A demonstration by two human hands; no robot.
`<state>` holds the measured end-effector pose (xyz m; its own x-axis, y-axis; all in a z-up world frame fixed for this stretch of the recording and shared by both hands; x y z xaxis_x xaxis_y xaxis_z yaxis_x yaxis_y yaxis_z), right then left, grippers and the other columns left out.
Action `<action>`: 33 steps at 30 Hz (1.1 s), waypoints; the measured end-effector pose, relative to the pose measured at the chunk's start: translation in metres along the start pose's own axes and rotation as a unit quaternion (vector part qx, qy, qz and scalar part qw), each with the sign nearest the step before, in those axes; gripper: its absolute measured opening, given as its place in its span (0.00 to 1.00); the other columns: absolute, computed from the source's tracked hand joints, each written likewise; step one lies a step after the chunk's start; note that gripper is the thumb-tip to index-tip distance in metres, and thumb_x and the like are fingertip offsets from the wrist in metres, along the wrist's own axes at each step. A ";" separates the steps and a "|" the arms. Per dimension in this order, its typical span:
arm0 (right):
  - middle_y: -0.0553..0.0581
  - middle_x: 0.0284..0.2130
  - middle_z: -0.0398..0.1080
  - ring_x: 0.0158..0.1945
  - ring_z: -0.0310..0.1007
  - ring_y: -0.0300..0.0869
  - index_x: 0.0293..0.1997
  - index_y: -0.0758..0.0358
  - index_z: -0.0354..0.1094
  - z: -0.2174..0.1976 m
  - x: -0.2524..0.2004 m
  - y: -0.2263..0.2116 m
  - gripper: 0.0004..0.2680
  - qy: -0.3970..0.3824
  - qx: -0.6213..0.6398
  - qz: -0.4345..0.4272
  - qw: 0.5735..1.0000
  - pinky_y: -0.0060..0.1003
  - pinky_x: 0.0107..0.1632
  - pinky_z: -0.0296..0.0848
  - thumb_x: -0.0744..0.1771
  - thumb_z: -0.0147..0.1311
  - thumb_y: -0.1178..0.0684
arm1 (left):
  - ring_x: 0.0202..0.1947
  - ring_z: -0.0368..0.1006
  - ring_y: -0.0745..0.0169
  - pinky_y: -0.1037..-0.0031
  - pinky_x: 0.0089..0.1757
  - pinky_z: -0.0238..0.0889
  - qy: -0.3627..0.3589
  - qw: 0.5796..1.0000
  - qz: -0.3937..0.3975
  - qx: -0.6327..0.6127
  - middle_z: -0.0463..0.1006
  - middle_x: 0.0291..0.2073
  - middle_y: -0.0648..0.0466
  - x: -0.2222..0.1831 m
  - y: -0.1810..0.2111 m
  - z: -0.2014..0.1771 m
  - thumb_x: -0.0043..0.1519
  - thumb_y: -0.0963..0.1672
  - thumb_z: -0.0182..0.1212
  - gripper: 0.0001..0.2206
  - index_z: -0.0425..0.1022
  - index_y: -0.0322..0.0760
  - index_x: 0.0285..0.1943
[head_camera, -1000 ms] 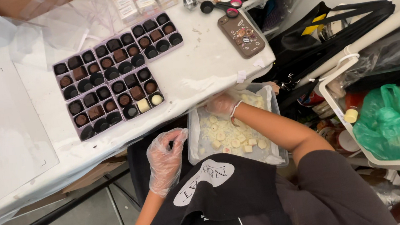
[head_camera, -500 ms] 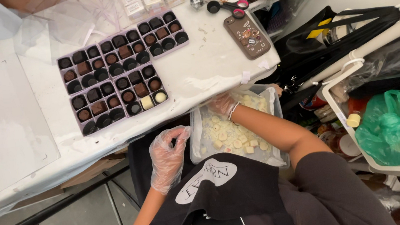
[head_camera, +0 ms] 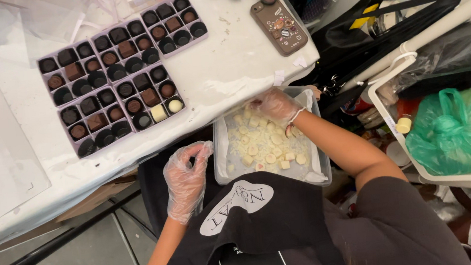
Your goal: The person picks up white chocolate pieces from a tray and places them into empty compartments in a chocolate tray.
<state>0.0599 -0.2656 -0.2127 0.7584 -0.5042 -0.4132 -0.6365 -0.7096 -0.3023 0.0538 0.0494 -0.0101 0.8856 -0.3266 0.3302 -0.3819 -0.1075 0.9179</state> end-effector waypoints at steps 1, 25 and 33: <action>0.58 0.47 0.76 0.56 0.75 0.48 0.52 0.61 0.74 -0.008 -0.005 0.000 0.26 -0.008 0.072 0.029 0.997 0.39 0.55 0.75 0.59 0.59 0.29 | 0.30 0.78 0.57 0.68 0.38 0.72 0.001 1.000 -0.001 0.002 0.81 0.27 0.52 -0.001 -0.002 0.001 0.58 0.40 0.71 0.03 0.82 0.35 0.36; 0.57 0.59 0.69 0.61 0.70 0.52 0.56 0.44 0.73 -0.084 -0.083 0.077 0.17 -0.109 -0.089 -0.039 0.989 0.41 0.60 0.74 0.63 0.55 0.36 | 0.30 0.76 0.59 0.70 0.38 0.71 -0.012 0.999 -0.025 0.039 0.80 0.27 0.54 -0.002 -0.005 0.016 0.57 0.41 0.73 0.04 0.83 0.37 0.37; 0.57 0.44 0.77 0.54 0.77 0.47 0.52 0.57 0.74 -0.009 -0.095 0.091 0.14 -0.026 -0.268 -0.173 0.948 0.40 0.54 0.77 0.66 0.52 0.43 | 0.30 0.76 0.61 0.71 0.38 0.71 0.011 1.000 -0.021 0.017 0.80 0.27 0.53 -0.004 -0.005 0.014 0.56 0.41 0.75 0.06 0.82 0.35 0.37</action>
<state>-0.0685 -0.2867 -0.1937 0.8918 -0.1819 -0.4143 -0.1788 -0.9828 0.0466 0.0485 0.0378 -0.0192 0.9063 -0.3005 0.2973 -0.3531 -0.1517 0.9232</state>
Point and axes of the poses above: each hand's wrist, its own x-axis towards the middle knuckle, its own z-axis out of the palm, y = z × x, the point moved 4 cm from there along x, towards the middle knuckle
